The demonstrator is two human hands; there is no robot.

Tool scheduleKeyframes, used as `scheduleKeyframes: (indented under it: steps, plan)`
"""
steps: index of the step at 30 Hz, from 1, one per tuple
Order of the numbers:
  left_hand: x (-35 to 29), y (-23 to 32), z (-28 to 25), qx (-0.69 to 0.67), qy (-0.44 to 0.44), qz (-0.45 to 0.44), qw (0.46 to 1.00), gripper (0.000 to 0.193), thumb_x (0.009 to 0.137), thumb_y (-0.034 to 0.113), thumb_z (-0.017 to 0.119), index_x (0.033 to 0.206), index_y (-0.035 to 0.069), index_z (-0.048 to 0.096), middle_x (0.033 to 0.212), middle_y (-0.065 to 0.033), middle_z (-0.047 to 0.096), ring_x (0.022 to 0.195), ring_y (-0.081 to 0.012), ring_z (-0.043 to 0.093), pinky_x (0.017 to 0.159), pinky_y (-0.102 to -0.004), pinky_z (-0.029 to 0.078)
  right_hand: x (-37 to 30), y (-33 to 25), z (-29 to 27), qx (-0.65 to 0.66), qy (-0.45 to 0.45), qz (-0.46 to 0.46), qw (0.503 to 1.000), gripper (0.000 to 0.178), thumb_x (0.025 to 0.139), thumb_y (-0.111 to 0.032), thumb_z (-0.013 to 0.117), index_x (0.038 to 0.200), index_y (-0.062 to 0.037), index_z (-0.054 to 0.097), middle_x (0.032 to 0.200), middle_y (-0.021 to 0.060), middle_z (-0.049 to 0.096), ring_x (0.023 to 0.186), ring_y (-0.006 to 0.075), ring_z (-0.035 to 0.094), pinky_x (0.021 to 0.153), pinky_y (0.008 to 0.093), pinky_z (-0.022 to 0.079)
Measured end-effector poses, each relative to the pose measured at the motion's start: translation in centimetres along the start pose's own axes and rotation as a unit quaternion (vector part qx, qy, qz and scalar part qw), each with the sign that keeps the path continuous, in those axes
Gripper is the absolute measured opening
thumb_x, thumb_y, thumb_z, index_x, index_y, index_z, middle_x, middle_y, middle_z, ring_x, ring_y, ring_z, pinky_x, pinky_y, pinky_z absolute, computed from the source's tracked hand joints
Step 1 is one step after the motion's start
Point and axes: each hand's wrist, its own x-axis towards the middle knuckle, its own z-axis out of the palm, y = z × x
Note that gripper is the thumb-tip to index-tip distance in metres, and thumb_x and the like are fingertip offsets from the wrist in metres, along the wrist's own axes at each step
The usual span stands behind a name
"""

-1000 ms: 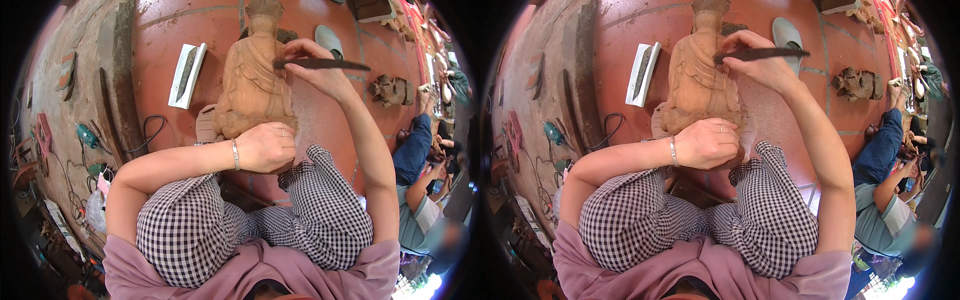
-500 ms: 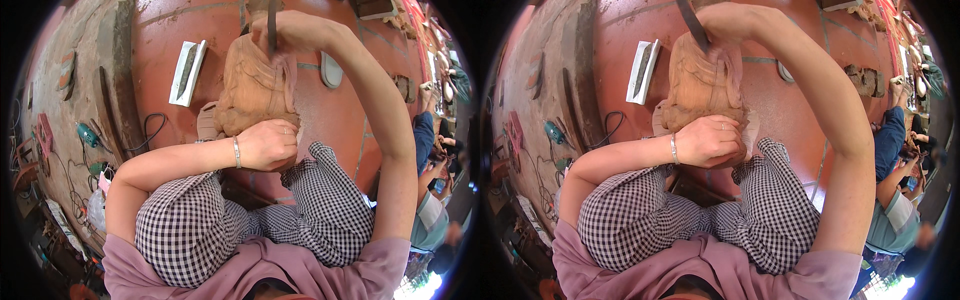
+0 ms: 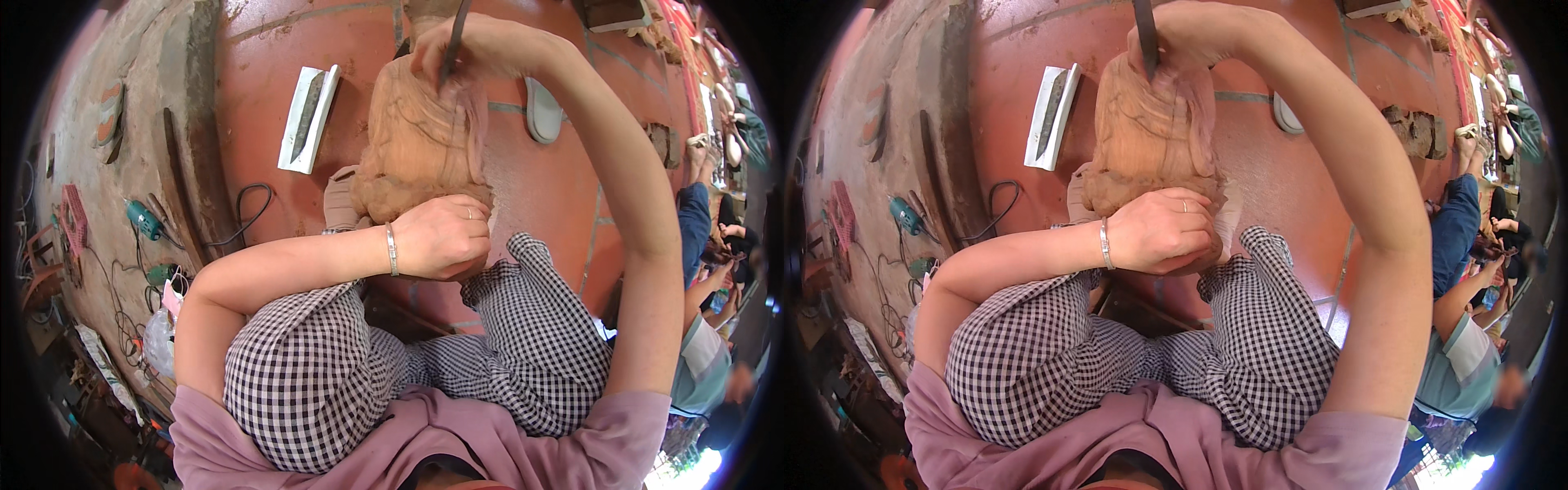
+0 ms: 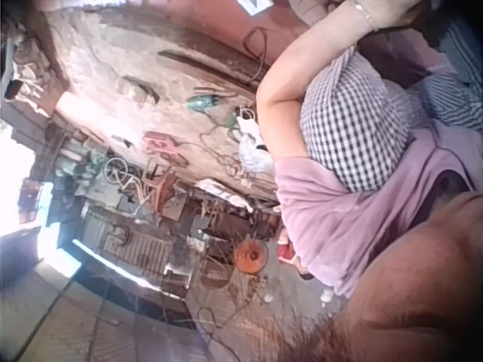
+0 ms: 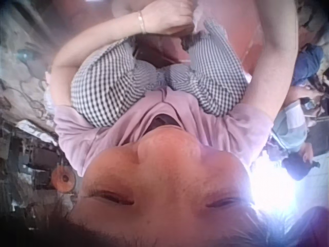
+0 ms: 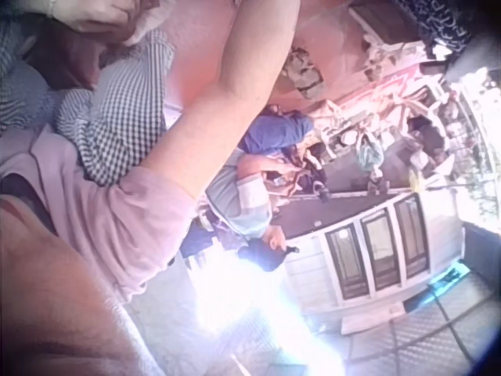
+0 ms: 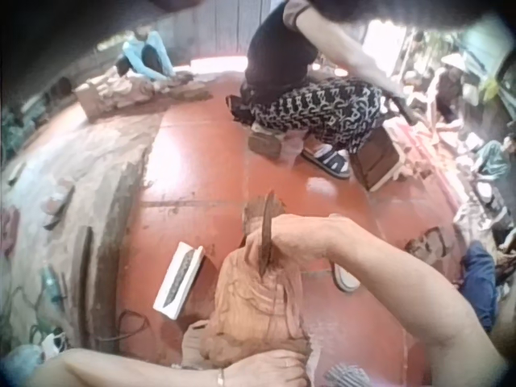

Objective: The person sits on the floor and carves a wooden figurine using a chisel and mallet. They repeatedly strike the chisel to shape the wood and occasionally rotate the object to access different sides.

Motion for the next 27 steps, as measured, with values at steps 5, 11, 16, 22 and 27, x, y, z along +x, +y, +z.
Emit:
scheduleKeyframes:
  steps: [5, 11, 16, 22, 27]
  plan:
    - [-0.4, 0.2, 0.2, -0.007, 0.001, -0.023, 1.0, 0.014, 0.076, 0.015, 0.069, 0.084, 0.004, 0.063, 0.089, -0.0085, 0.065, 0.09, -0.0252, 0.066, 0.099, -0.0409, 0.051, 0.3, -3.4, 0.5, 0.102, 0.005, 0.14, 0.985, 0.028, 0.071, 0.008, 0.071, 0.096, -0.0031, 0.068, 0.09, 0.0053, 0.068, 0.081, 0.0169, 0.065, 0.066, 0.0322, 0.052]
    - [-0.5, 0.1, 0.3, 0.006, 0.003, -0.015, 1.0, 0.015, 0.074, 0.015, 0.069, 0.084, 0.004, 0.063, 0.091, -0.0084, 0.066, 0.091, -0.0248, 0.065, 0.1, -0.0408, 0.05, 0.9, -1.5, 0.0, -0.063, 0.0, -0.002, 0.998, 0.026, 0.074, -0.001, 0.075, 0.1, -0.0046, 0.068, 0.088, 0.0092, 0.068, 0.081, 0.0226, 0.066, 0.071, 0.0365, 0.052]
    - [-0.1, 0.3, 0.2, 0.005, -0.004, -0.014, 1.0, 0.016, 0.073, 0.015, 0.07, 0.083, 0.005, 0.063, 0.091, -0.0082, 0.066, 0.091, -0.0251, 0.065, 0.1, -0.0409, 0.05, 1.9, -0.2, -0.5, -0.188, -0.04, -0.042, 0.98, 0.018, 0.08, -0.015, 0.079, 0.091, -0.0051, 0.069, 0.081, 0.0096, 0.069, 0.077, 0.022, 0.064, 0.069, 0.038, 0.051]
    - [-0.4, 0.1, 0.1, -0.002, -0.005, -0.016, 1.0, 0.016, 0.075, 0.015, 0.069, 0.084, 0.005, 0.063, 0.091, -0.0081, 0.066, 0.092, -0.0253, 0.065, 0.1, -0.0406, 0.05, 0.6, -0.2, 0.6, 0.007, 0.014, -0.001, 1.0, 0.045, 0.065, 0.002, 0.084, 0.107, -0.0027, 0.067, 0.103, 0.005, 0.069, 0.101, 0.0218, 0.066, 0.082, 0.0348, 0.055]
    - [-0.1, 0.3, 0.4, 0.012, -0.001, -0.017, 1.0, 0.016, 0.075, 0.016, 0.07, 0.085, 0.005, 0.064, 0.092, -0.0088, 0.066, 0.092, -0.0261, 0.066, 0.099, -0.0406, 0.05, 1.1, 0.5, -0.1, 0.1, -0.02, 0.069, 0.992, 0.033, 0.066, -0.003, 0.086, 0.094, 0.0012, 0.07, 0.116, 0.0109, 0.07, 0.115, 0.0235, 0.064, 0.091, 0.0351, 0.054]
